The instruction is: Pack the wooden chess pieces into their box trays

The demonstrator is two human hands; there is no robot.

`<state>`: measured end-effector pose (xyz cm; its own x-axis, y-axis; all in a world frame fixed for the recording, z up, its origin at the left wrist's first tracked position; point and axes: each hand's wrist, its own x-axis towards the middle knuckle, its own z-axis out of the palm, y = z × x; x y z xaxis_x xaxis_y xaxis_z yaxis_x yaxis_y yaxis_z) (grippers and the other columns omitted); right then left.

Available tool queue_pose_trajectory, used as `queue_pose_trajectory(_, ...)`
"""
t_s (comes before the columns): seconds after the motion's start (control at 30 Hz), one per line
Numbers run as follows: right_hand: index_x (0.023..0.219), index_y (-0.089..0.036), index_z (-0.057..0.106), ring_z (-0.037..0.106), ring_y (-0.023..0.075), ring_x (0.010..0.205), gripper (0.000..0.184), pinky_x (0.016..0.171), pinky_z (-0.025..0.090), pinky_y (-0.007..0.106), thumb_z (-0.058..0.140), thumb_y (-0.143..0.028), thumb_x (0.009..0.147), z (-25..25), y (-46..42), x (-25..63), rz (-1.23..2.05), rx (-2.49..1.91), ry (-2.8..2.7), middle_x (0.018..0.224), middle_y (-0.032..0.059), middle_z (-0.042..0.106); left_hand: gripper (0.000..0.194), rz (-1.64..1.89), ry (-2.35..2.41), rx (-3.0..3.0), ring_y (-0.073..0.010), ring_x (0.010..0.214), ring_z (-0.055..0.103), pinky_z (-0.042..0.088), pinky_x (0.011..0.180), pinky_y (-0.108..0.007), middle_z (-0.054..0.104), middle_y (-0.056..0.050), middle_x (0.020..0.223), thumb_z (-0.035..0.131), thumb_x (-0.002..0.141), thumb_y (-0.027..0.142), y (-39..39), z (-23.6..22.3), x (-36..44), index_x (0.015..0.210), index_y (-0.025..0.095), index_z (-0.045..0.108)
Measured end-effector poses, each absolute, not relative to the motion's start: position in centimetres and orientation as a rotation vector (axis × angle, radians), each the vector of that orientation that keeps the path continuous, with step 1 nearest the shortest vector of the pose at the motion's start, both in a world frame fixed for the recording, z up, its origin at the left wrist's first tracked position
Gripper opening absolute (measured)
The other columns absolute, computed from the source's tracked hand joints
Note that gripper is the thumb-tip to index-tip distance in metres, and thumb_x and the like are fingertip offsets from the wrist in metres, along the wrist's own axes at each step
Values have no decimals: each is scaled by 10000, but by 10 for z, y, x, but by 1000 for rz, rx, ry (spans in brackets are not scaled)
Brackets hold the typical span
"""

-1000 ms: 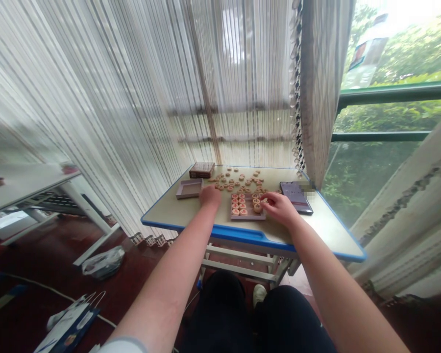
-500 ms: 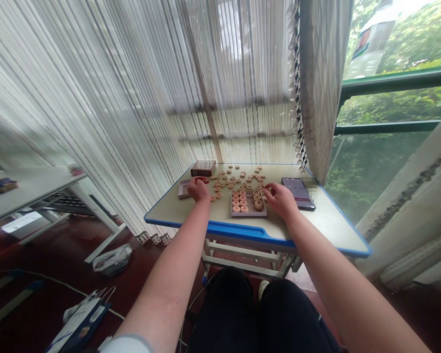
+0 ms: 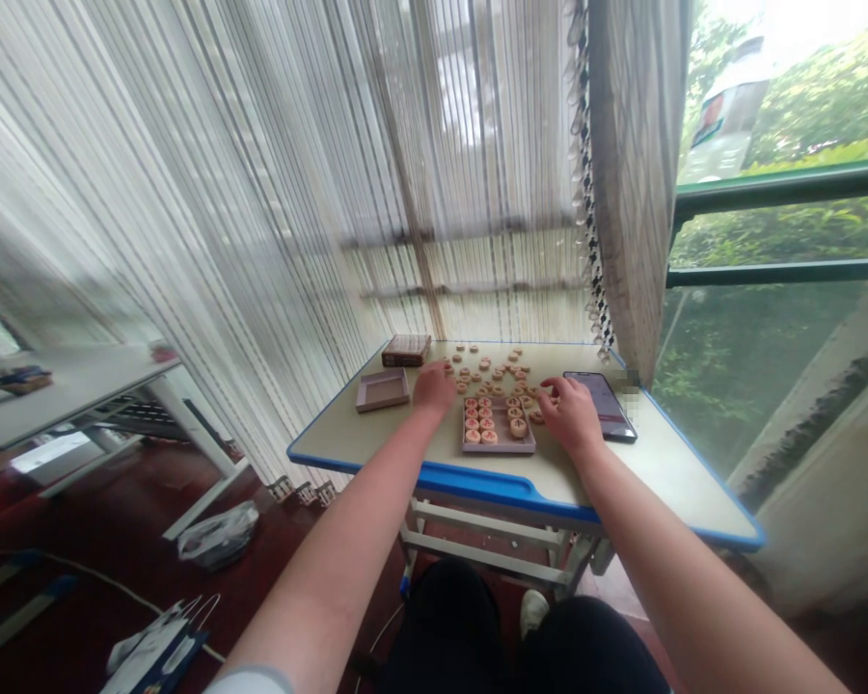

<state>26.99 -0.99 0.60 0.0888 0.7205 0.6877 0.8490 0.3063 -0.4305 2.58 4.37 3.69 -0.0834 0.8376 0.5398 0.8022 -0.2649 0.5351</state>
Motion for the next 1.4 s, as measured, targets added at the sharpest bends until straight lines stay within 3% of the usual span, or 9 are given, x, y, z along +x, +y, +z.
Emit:
queue_pose_trajectory(0.17, 921, -173, 617, 481, 256, 856, 206, 819, 389, 381, 472, -264, 806, 7, -9, 268, -190, -1463, -1688, 874, 104, 581, 269, 778, 2112, 2136, -344, 1124, 528, 416, 912, -450, 594, -241, 1128, 531, 752, 241, 76, 46, 34, 961, 112, 641)
queue_pose_trajectory(0.33, 919, -186, 609, 482, 246, 872, 186, 807, 396, 360, 462, -245, 823, 11, -13, 262, -192, -1444, -1752, 886, 90, 591, 467, 740, 2339, 2183, -309, 1251, 418, 303, 1035, -445, 534, -214, 1256, 392, 848, 459, 93, 35, 27, 1072, 114, 613)
queue_pose_trajectory(0.5, 907, -176, 614, 489, 234, 877, 181, 807, 395, 346, 471, -259, 832, 12, -14, 261, -178, -1436, -1780, 891, 78, 600, 451, 383, 2261, 2207, -272, 1095, 563, 401, 947, -382, 628, -172, 1135, 319, 887, 398, 98, 34, 23, 1065, 128, 633)
queue_pose_trajectory(0.67, 900, -177, 614, 501, 224, 852, 178, 801, 392, 344, 476, -269, 833, 10, -12, 263, -146, -1434, -1771, 850, 67, 596, 354, 513, 2302, 2231, -255, 1007, 610, 473, 810, -314, 654, -162, 1074, 404, 837, 220, 92, 34, 22, 1109, 138, 615)
queue_pose_trajectory(0.83, 899, -177, 612, 504, 220, 843, 179, 787, 395, 338, 478, -275, 832, 10, -12, 263, -126, -1420, -1766, 841, 65, 596, 286, 419, 2265, 2228, -253, 980, 620, 476, 815, -309, 660, -165, 1051, 484, 804, 239, 88, 31, 18, 988, 135, 676)
queue_pose_trajectory(1.0, 901, -177, 608, 512, 219, 845, 175, 788, 396, 338, 476, -267, 830, 11, -14, 263, -103, -1407, -1780, 840, 67, 600, 325, 561, 2256, 2207, -245, 969, 627, 485, 800, -311, 641, -166, 1074, 445, 814, 184, 90, 30, 16, 1067, 148, 645)
queue_pose_trajectory(1.13, 902, -179, 603, 513, 222, 851, 177, 790, 402, 342, 473, -275, 831, 11, -15, 262, -95, -1386, -1775, 848, 73, 596, 299, 527, 2260, 2203, -258, 950, 630, 486, 798, -317, 634, -204, 1047, 452, 816, 202, 91, 29, 17, 992, 91, 667)
queue_pose_trajectory(1.4, 942, -162, 579, 506, 226, 826, 212, 794, 411, 357, 433, -164, 789, 8, -11, 264, -153, -1384, -1711, 854, 85, 571, 284, 812, 2112, 2300, -205, 949, 605, 461, 839, -285, 655, -122, 979, 457, 772, 110, 93, 28, 18, 987, 127, 642)
